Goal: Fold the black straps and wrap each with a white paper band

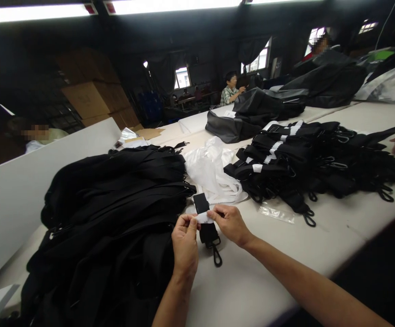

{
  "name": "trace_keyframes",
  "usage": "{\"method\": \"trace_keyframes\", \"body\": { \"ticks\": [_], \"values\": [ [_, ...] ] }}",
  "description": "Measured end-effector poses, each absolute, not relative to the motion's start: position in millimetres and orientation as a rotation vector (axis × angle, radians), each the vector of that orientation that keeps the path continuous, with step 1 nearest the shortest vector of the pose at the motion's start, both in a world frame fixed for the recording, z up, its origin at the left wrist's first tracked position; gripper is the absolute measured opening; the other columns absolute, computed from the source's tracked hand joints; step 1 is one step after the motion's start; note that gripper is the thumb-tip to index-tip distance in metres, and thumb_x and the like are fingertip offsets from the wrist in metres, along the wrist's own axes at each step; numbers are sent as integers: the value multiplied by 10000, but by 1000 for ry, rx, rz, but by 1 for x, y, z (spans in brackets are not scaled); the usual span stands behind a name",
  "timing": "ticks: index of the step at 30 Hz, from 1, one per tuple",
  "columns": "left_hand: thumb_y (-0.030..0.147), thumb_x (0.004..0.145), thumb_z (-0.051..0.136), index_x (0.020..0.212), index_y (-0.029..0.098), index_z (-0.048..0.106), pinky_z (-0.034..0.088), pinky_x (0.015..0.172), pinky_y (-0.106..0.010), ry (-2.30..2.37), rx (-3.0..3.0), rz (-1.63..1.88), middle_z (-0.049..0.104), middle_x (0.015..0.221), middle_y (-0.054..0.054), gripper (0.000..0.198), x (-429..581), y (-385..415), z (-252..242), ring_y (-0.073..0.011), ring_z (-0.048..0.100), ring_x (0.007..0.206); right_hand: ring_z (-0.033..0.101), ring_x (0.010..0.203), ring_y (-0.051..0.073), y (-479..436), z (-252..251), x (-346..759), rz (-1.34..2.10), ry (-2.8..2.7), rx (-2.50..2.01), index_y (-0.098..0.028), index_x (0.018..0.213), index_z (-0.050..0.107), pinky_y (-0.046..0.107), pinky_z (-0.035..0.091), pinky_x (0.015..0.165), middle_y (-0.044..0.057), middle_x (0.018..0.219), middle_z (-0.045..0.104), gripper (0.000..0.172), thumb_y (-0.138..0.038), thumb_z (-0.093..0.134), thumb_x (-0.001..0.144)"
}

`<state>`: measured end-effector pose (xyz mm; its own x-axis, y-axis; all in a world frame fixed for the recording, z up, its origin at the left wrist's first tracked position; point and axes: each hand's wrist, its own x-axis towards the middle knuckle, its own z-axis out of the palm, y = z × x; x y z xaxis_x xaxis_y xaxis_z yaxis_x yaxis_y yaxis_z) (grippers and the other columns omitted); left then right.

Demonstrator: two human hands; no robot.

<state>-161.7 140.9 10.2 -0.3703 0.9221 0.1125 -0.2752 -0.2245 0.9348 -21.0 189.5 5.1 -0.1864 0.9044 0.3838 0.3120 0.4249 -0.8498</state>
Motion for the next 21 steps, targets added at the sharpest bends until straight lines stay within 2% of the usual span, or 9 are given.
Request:
{"method": "trace_keyframes", "body": {
  "ticks": [3, 9, 12, 15, 18, 21],
  "values": [
    [339, 670, 836, 762, 147, 609, 442, 668, -169, 968, 755, 1673, 575, 790, 4, 311, -164, 142, 15, -64, 486, 660, 404, 571, 109, 189, 6, -20, 785, -1713, -1013, -174, 584, 498, 243, 313, 582, -37, 564, 440, 369, -370, 572, 888],
    [321, 679, 839, 772, 147, 624, 472, 669, -145, 860, 779, 1572, 564, 789, 3, 292, -164, 139, 21, -57, 469, 658, 473, 615, 113, 189, 10, -16, 914, -1593, -983, -173, 721, 546, 224, 381, 601, -22, 655, 519, 344, -474, 586, 882],
    [340, 653, 852, 794, 168, 633, 493, 680, -145, 910, 775, 1562, 576, 779, 5, 312, -165, 139, 21, -77, 494, 684, 486, 604, 107, 188, 9, -17, 1020, -1632, -956, -168, 805, 577, 208, 384, 563, -22, 663, 545, 413, -570, 538, 895],
    [372, 568, 892, 762, 171, 639, 515, 667, -159, 935, 713, 1517, 590, 733, 1, 377, -168, 143, 20, -93, 519, 671, 488, 572, 110, 181, 7, -17, 1051, -1718, -885, -165, 785, 586, 205, 370, 514, -19, 632, 538, 503, -648, 489, 891],
    [357, 475, 929, 748, 172, 651, 529, 643, -175, 926, 633, 1471, 611, 740, -6, 430, -167, 146, 21, -104, 545, 669, 526, 593, 129, 170, 13, -2, 901, -1691, -925, -167, 801, 595, 215, 394, 527, -4, 642, 565, 500, -637, 467, 910],
    [334, 380, 953, 764, 176, 674, 529, 606, -178, 932, 553, 1490, 631, 765, -15, 500, -164, 146, 24, -118, 570, 683, 575, 683, 157, 171, 47, 39, 529, -1572, -1069, -164, 846, 616, 232, 447, 620, 23, 710, 622, 444, -576, 479, 934]
  ]
}}
